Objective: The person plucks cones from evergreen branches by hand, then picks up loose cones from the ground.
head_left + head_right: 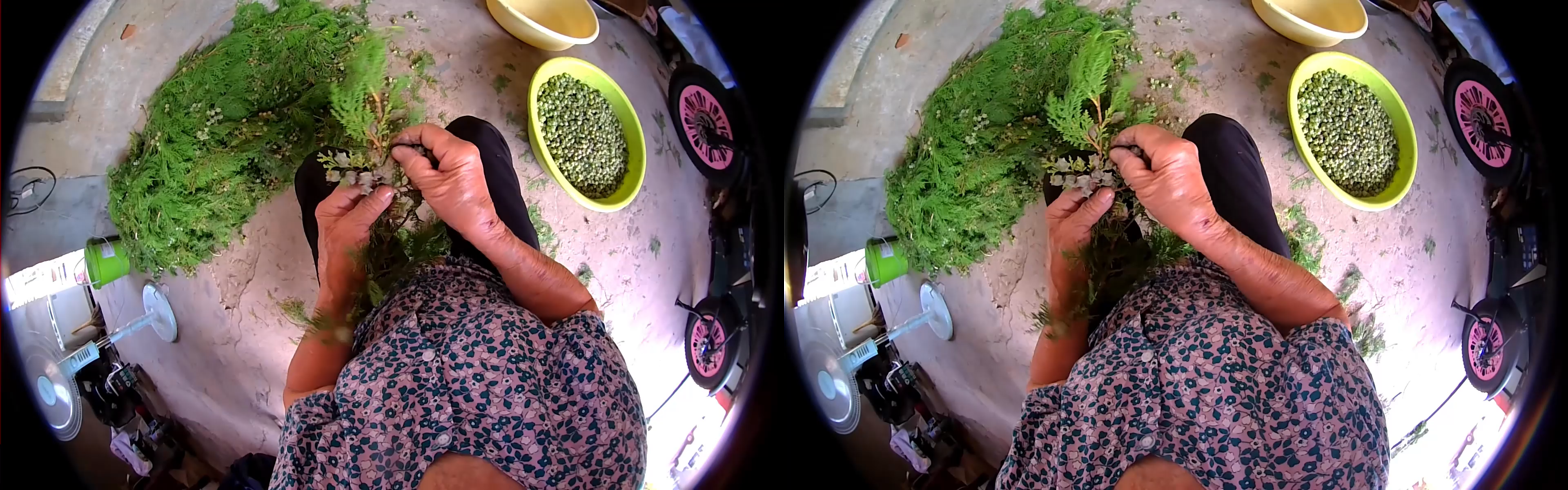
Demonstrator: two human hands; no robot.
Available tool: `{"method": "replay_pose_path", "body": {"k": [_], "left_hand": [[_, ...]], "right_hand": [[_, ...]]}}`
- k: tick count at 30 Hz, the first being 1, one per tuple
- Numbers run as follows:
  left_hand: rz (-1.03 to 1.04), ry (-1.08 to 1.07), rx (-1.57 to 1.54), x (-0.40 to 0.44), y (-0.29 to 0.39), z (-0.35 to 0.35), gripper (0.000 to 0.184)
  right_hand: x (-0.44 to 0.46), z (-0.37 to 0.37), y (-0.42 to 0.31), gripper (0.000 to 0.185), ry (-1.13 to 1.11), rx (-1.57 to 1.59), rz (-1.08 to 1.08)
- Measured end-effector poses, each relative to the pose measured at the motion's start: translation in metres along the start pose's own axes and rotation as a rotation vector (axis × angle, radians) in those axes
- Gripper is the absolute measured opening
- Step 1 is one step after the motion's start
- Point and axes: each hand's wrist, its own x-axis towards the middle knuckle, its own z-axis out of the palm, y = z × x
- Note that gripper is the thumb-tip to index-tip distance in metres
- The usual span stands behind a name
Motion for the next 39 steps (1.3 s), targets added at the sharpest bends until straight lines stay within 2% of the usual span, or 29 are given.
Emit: {"method": "replay_pose_path", "body": {"k": [2, 3, 5, 7, 9, 10, 11, 13, 17, 18, 19, 21, 24, 25, 27, 32, 35, 39], "left_hand": [[0.060, 0.022, 0.065, 0.000, -0.001, 0.000, 0.014], [0.049, 0.005, 0.028, 0.000, 0.000, 0.000, 0.013], [0.040, -0.014, -0.010, 0.000, -0.002, 0.000, 0.012], [0.035, 0.089, -0.153, -0.004, -0.011, -0.003, 0.012], [0.050, 0.034, -0.123, -0.004, -0.008, -0.006, 0.012], [0.064, -0.020, -0.095, -0.004, -0.007, -0.008, 0.012], [0.063, -0.019, -0.096, -0.005, -0.007, -0.008, 0.012], [0.042, 0.031, -0.092, -0.003, -0.006, -0.007, 0.013], [-0.019, 0.018, -0.097, -0.002, -0.005, -0.006, 0.014], [0.013, 0.001, -0.095, -0.001, -0.006, -0.008, 0.014], [0.046, -0.015, -0.092, -0.001, -0.007, -0.008, 0.015], [0.082, -0.008, -0.107, -0.004, -0.004, -0.004, 0.016], [0.081, -0.022, -0.114, -0.006, -0.004, -0.008, 0.017], [0.041, -0.043, -0.107, -0.006, -0.004, -0.010, 0.019], [0.018, -0.044, -0.117, -0.006, -0.002, -0.008, 0.019], [-0.012, -0.058, -0.097, -0.003, -0.008, -0.012, 0.021], [0.045, -0.096, -0.095, -0.004, -0.006, -0.011, 0.020], [-0.040, -0.062, -0.097, -0.004, -0.004, -0.010, 0.018]], "right_hand": [[0.000, 0.000, 0.001, 0.009, -0.005, 0.329, 0.362], [-0.001, -0.001, -0.002, 0.009, -0.006, 0.328, 0.361], [0.001, -0.003, -0.007, 0.010, 0.041, 0.596, 0.580], [0.010, -0.017, 0.006, 0.011, 0.135, 0.645, 0.581], [0.018, -0.027, 0.011, 0.014, 0.160, 0.848, 0.549], [0.019, -0.032, 0.013, 0.015, 0.049, 0.947, 0.506], [0.019, -0.034, 0.010, 0.015, 0.049, 0.947, 0.507], [0.022, -0.038, -0.003, 0.016, 0.005, 1.114, 0.624], [0.022, -0.038, -0.005, 0.015, -0.132, 1.202, 0.591], [0.019, -0.035, -0.001, 0.010, -0.097, 1.222, 0.608], [0.017, -0.031, -0.004, 0.009, -0.011, 1.142, 0.637], [0.015, -0.027, 0.002, 0.013, -0.083, 0.815, 0.568], [0.011, -0.025, 0.010, 0.017, -0.167, 0.771, 0.639], [0.011, -0.025, 0.011, 0.017, -0.166, 0.771, 0.639], [0.011, -0.025, 0.013, 0.019, -0.212, 1.009, 0.761], [0.007, -0.016, 0.014, 0.020, -0.251, 0.920, 0.716], [0.005, -0.013, 0.017, 0.019, -0.246, 0.838, 0.681], [0.001, -0.007, 0.018, 0.021, -0.221, 0.894, 0.660]]}}
